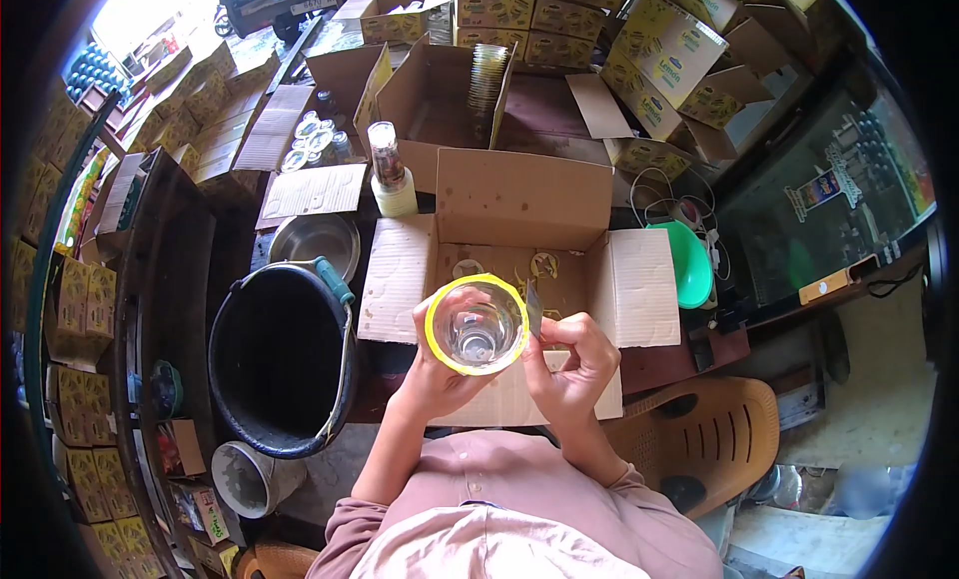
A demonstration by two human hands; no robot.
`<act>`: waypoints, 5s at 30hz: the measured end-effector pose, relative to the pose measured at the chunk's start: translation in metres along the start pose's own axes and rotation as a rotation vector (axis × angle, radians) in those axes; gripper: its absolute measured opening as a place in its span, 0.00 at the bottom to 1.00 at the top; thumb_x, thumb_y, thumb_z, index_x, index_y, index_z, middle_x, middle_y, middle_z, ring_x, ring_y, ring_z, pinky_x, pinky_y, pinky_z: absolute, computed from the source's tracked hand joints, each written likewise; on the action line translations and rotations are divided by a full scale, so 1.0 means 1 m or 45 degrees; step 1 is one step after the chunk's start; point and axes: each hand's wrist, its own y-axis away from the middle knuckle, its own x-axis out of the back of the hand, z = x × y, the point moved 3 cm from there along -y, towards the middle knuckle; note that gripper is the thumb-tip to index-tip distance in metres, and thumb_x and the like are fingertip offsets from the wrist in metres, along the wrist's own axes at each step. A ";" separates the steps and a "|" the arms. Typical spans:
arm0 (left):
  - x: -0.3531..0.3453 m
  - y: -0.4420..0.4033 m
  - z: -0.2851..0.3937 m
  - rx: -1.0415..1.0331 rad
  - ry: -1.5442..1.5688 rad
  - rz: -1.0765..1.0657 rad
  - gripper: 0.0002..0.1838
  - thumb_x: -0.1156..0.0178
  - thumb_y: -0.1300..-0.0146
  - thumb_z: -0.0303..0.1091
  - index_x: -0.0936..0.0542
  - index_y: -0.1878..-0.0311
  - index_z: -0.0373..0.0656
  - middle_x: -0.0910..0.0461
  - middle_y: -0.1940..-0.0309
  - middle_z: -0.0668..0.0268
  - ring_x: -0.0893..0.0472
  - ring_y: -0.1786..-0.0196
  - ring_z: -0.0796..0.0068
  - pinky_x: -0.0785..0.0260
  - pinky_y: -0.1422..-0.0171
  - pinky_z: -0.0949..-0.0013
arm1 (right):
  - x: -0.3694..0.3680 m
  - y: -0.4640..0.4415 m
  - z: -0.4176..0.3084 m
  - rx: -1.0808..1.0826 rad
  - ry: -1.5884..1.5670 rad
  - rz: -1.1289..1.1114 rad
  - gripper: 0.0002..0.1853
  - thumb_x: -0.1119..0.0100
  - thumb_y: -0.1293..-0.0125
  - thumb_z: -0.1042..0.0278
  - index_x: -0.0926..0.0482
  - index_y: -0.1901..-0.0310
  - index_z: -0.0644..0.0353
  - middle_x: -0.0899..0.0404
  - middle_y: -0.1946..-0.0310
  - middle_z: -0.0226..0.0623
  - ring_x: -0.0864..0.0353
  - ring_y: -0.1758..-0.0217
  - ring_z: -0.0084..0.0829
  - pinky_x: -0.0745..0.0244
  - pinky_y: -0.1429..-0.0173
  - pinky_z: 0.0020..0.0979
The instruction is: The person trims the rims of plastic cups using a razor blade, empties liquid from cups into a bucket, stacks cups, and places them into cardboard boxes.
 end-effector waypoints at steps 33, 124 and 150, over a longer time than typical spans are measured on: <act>0.004 -0.001 0.002 0.288 0.596 -0.282 0.35 0.32 0.63 0.29 0.35 0.47 0.39 0.36 0.52 0.61 0.30 0.50 0.71 0.36 0.48 0.70 | 0.001 -0.008 -0.005 -0.019 -0.109 -0.157 0.08 0.36 0.56 0.85 0.25 0.74 0.66 0.28 0.79 0.33 0.27 0.75 0.18 0.30 0.71 0.17; 0.000 0.000 0.003 0.276 0.355 -0.094 0.35 0.32 0.57 0.24 0.38 0.44 0.40 0.31 0.52 0.62 0.29 0.48 0.72 0.37 0.43 0.71 | 0.000 0.008 -0.013 0.081 0.200 0.028 0.12 0.37 0.57 0.84 0.24 0.68 0.63 0.24 0.78 0.37 0.22 0.77 0.27 0.28 0.71 0.23; 0.001 0.001 0.003 0.416 0.846 -0.072 0.32 0.37 0.49 0.28 0.42 0.42 0.37 0.34 0.50 0.59 0.31 0.46 0.69 0.37 0.42 0.67 | -0.001 0.005 -0.018 0.027 0.030 0.007 0.10 0.37 0.55 0.83 0.25 0.69 0.64 0.25 0.79 0.35 0.25 0.79 0.21 0.31 0.74 0.20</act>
